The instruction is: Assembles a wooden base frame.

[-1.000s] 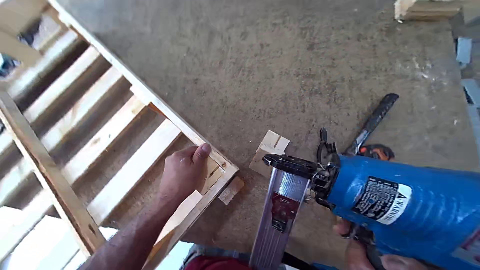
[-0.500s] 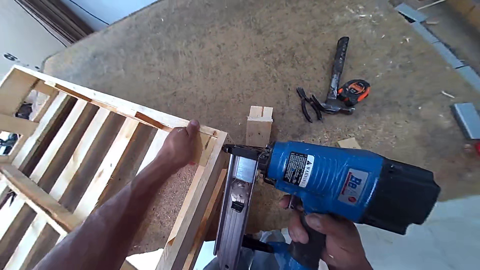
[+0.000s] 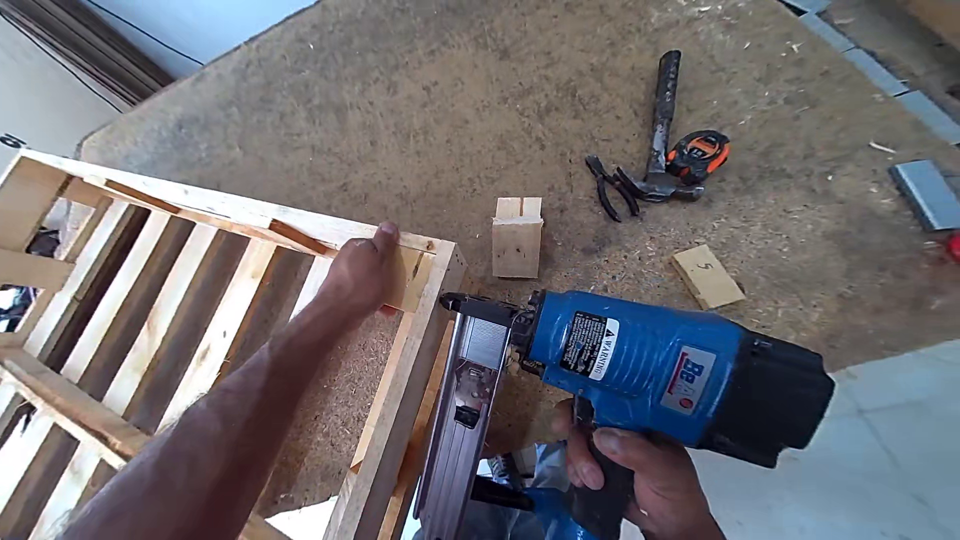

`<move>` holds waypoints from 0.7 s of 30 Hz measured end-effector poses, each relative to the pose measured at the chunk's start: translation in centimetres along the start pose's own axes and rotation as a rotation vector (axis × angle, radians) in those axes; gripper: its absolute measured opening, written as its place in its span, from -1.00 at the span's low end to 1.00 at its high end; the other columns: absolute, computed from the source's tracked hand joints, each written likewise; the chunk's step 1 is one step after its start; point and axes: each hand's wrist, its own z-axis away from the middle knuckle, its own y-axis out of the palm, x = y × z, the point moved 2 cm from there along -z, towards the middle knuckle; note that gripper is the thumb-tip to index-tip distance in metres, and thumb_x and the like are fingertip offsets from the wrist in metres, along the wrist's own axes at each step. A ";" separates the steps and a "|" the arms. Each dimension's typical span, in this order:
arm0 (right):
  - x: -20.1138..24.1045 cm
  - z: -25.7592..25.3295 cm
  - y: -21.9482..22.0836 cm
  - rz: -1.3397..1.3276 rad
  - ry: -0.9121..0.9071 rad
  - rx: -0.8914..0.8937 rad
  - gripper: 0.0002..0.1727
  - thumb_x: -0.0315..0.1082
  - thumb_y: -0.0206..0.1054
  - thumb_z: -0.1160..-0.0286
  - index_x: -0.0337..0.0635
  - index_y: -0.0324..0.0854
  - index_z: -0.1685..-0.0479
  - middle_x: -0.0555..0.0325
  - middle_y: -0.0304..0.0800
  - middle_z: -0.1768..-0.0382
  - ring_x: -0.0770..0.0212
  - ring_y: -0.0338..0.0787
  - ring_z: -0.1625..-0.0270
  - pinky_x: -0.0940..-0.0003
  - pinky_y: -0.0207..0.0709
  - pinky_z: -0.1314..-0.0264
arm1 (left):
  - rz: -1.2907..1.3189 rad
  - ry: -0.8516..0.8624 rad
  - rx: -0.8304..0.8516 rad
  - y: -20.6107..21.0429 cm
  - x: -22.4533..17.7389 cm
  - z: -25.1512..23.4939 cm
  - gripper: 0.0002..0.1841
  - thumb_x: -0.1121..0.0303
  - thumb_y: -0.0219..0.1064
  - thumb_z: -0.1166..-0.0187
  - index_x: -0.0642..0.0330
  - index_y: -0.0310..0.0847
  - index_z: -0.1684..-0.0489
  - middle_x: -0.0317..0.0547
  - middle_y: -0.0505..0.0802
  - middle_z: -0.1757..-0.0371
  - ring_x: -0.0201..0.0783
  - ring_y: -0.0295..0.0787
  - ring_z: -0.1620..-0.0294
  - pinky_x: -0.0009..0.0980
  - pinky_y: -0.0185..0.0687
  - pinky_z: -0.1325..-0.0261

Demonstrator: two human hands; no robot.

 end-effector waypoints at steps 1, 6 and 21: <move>0.0 0.1 0.0 0.007 -0.002 0.001 -0.69 -0.41 0.41 -0.48 -0.24 0.75 -0.18 -0.30 0.85 -0.12 0.18 0.85 0.44 0.32 0.77 0.34 | 0.001 0.000 -0.003 0.0 0.0 0.0 -0.15 -0.31 -0.39 -0.79 0.36 0.61 0.06 0.24 0.80 0.26 0.06 0.87 0.36 0.07 0.84 0.26; 0.5 -0.1 0.3 0.026 0.083 -0.019 -0.69 -0.37 0.48 -0.44 -0.28 0.74 -0.12 -0.11 0.84 0.14 0.23 0.79 0.49 0.30 0.79 0.34 | 0.009 -0.003 -0.026 0.1 -0.4 0.4 -0.15 -0.30 -0.37 -0.80 0.36 0.62 0.16 0.21 0.80 0.34 0.02 0.84 0.44 0.01 0.82 0.32; 22.2 -8.1 1.9 2.123 0.438 -0.514 -0.39 -0.13 0.48 -0.40 -0.06 0.54 -0.48 -0.11 0.85 -0.05 -0.17 0.85 -0.13 -0.28 0.66 -0.16 | -0.101 0.117 -0.099 0.1 0.2 -0.5 -0.22 -0.17 -0.24 -0.87 0.40 0.70 0.27 0.29 0.76 0.31 0.21 0.75 0.20 0.30 0.58 0.06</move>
